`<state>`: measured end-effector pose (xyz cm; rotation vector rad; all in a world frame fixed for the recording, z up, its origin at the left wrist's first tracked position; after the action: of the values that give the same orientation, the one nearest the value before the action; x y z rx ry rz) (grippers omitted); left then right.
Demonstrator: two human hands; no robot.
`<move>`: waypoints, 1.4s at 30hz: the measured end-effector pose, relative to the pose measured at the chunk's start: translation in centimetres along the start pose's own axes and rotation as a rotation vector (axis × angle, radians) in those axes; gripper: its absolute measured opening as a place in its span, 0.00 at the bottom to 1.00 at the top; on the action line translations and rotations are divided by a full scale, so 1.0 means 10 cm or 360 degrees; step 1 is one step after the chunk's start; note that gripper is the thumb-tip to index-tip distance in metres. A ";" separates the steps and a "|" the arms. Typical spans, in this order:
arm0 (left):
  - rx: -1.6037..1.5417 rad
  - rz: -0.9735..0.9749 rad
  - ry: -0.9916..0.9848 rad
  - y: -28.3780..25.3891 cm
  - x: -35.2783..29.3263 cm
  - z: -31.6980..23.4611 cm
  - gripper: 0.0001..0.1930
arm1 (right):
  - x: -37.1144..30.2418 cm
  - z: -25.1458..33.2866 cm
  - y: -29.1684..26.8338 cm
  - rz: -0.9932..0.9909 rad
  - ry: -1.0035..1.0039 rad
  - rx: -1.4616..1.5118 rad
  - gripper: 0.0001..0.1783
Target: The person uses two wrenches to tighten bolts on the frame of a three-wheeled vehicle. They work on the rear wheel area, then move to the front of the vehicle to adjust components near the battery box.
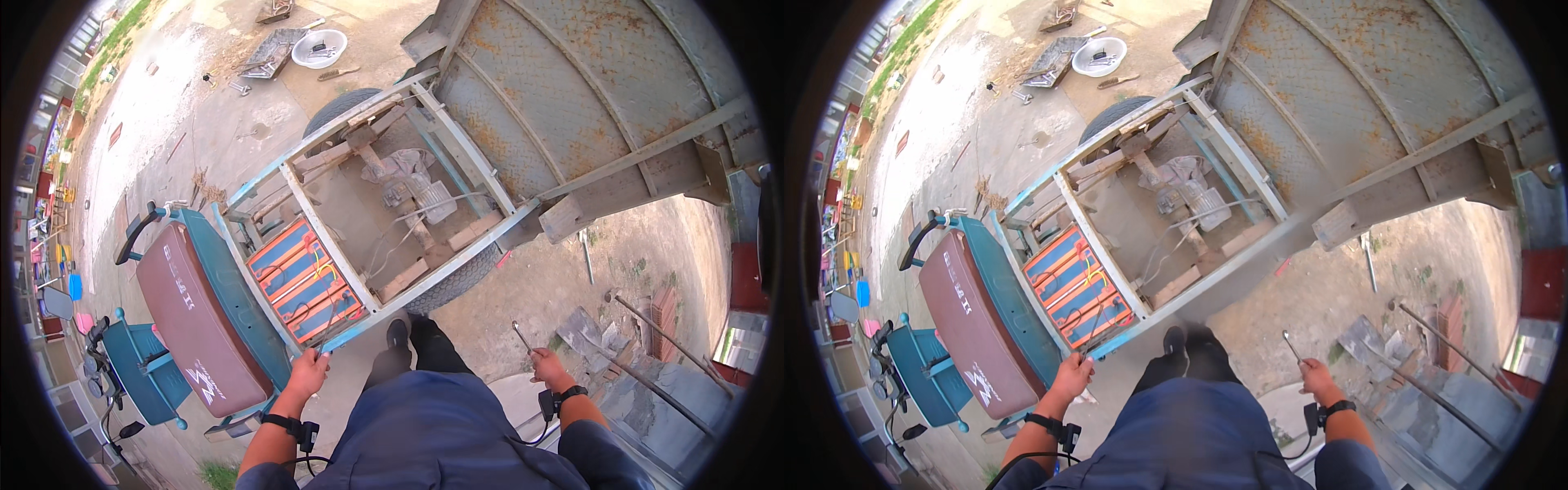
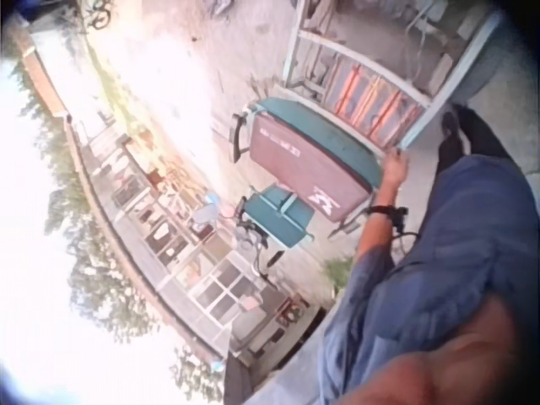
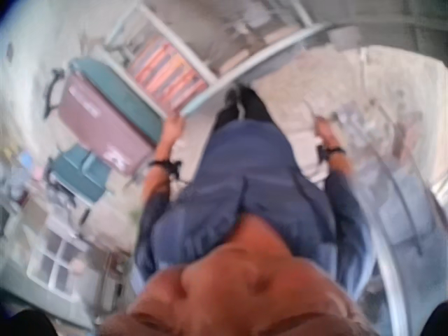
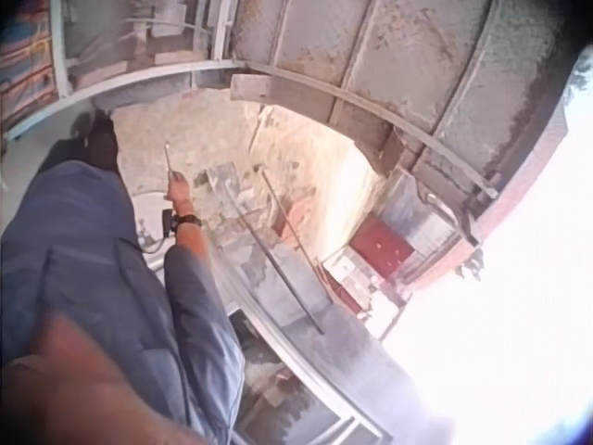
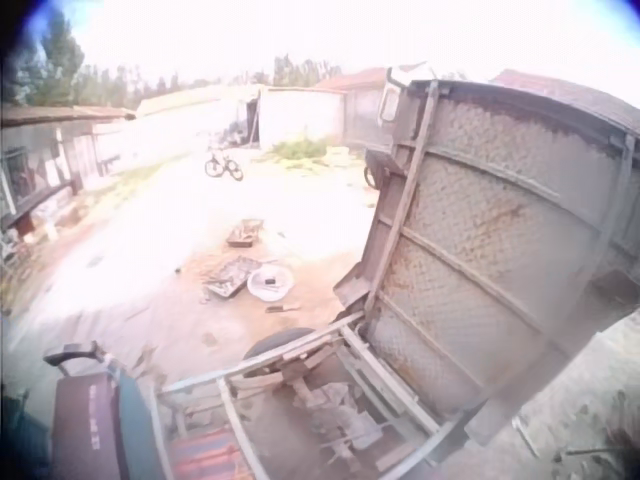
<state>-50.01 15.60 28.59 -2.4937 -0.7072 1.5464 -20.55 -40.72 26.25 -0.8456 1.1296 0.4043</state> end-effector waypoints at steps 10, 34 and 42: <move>0.0290 0.0084 0.0133 -0.05 -0.44 0.38 0.19 | -0.62 -0.73 0.24 -0.0062 -0.0081 0.0360 0.20; 0.0845 0.0363 0.0501 3.39 -1.12 -2.02 0.12 | -0.08 -3.86 -2.19 -0.0342 0.0323 0.1158 0.18; 0.1276 0.0474 0.0477 4.41 -1.07 -3.16 0.16 | 0.16 -3.74 -2.83 -0.0442 0.0311 0.1406 0.18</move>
<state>-12.12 -23.75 37.09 -2.1527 0.3006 1.1478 -24.18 -87.38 29.21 -0.2439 1.1910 -0.4091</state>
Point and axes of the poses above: each hand's wrist, its own x-axis towards the middle knuckle, its own y-axis out of the palm, z = x × y, the point moved 6 cm from there along x, towards the middle knuckle, and after that the axes turned 8 degrees about -x, right-handed, at the moved point
